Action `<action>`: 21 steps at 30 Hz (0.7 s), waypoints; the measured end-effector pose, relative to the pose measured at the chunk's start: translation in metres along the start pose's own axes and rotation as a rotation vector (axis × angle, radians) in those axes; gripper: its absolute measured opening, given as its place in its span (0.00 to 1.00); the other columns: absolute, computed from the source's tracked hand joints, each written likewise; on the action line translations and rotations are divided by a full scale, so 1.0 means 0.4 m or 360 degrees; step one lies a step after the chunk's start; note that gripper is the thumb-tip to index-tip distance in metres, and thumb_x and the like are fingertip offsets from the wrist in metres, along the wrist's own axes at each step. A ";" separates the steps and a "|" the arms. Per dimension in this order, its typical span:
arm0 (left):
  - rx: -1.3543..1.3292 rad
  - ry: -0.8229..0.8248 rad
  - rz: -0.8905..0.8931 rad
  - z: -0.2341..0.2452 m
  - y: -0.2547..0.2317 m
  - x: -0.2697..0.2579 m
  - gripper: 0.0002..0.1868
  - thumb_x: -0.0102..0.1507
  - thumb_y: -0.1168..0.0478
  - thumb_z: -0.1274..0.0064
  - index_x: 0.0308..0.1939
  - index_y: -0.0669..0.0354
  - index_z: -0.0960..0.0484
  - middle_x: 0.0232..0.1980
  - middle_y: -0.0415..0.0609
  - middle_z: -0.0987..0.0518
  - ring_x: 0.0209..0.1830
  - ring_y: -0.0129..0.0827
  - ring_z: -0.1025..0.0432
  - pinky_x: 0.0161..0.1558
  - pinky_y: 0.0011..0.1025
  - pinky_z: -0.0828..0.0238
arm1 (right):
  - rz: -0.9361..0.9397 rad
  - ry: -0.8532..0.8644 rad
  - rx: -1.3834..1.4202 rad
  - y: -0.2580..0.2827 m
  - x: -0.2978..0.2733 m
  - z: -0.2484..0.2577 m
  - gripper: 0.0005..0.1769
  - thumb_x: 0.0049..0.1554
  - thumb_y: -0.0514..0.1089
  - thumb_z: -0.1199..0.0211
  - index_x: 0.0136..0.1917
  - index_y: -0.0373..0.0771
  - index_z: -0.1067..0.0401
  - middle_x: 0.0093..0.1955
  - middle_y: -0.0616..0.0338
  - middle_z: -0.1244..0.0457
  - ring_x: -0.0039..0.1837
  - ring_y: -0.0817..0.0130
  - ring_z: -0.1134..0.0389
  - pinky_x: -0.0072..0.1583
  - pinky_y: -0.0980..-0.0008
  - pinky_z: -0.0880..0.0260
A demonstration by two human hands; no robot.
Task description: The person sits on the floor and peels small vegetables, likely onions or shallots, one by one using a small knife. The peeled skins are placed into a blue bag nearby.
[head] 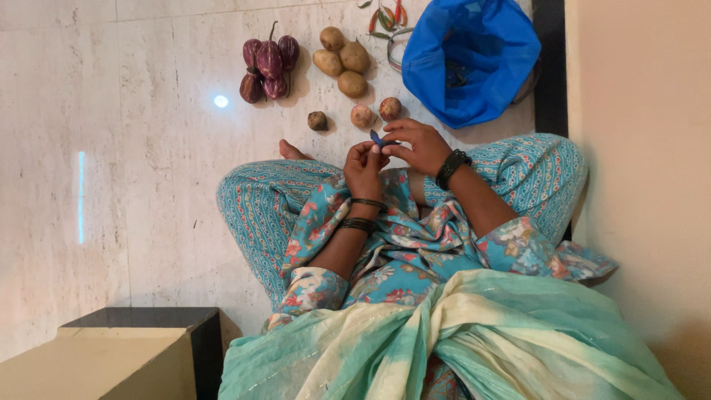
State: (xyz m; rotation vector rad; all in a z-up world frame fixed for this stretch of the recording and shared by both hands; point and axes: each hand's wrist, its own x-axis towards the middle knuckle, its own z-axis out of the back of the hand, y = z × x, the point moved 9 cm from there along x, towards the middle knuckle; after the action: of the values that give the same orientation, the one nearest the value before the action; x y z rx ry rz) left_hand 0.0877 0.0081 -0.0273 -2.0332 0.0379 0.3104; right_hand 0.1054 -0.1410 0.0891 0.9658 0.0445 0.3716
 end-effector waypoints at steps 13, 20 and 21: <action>0.0144 -0.0059 -0.0012 -0.002 -0.030 -0.008 0.11 0.68 0.61 0.43 0.47 0.66 0.20 0.39 0.47 0.17 0.34 0.26 0.23 0.37 0.24 0.23 | -0.0159 0.0070 0.0125 0.060 0.009 0.022 0.22 0.55 0.54 0.30 0.57 0.38 0.24 0.49 0.52 0.28 0.52 0.58 0.25 0.54 0.64 0.28; 0.0135 -0.0011 0.0074 -0.012 -0.027 -0.014 0.11 0.68 0.59 0.43 0.47 0.64 0.22 0.37 0.47 0.16 0.32 0.27 0.20 0.34 0.23 0.25 | -0.0078 0.0193 0.0201 0.011 0.012 -0.024 0.21 0.67 0.52 0.43 0.68 0.39 0.28 0.58 0.48 0.31 0.60 0.58 0.27 0.60 0.63 0.28; 0.0128 -0.0014 0.0066 -0.009 -0.023 -0.012 0.11 0.67 0.59 0.43 0.47 0.63 0.23 0.37 0.47 0.16 0.32 0.27 0.20 0.33 0.23 0.25 | 0.0122 0.0214 0.0222 0.028 0.012 -0.029 0.22 0.67 0.51 0.43 0.69 0.38 0.30 0.63 0.46 0.32 0.63 0.56 0.29 0.62 0.63 0.29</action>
State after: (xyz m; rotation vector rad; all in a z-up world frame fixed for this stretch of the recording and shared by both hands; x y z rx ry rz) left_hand 0.0853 0.0087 -0.0164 -1.9530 0.0859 0.3388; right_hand 0.1042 -0.1246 0.0921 1.0812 0.1579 0.5089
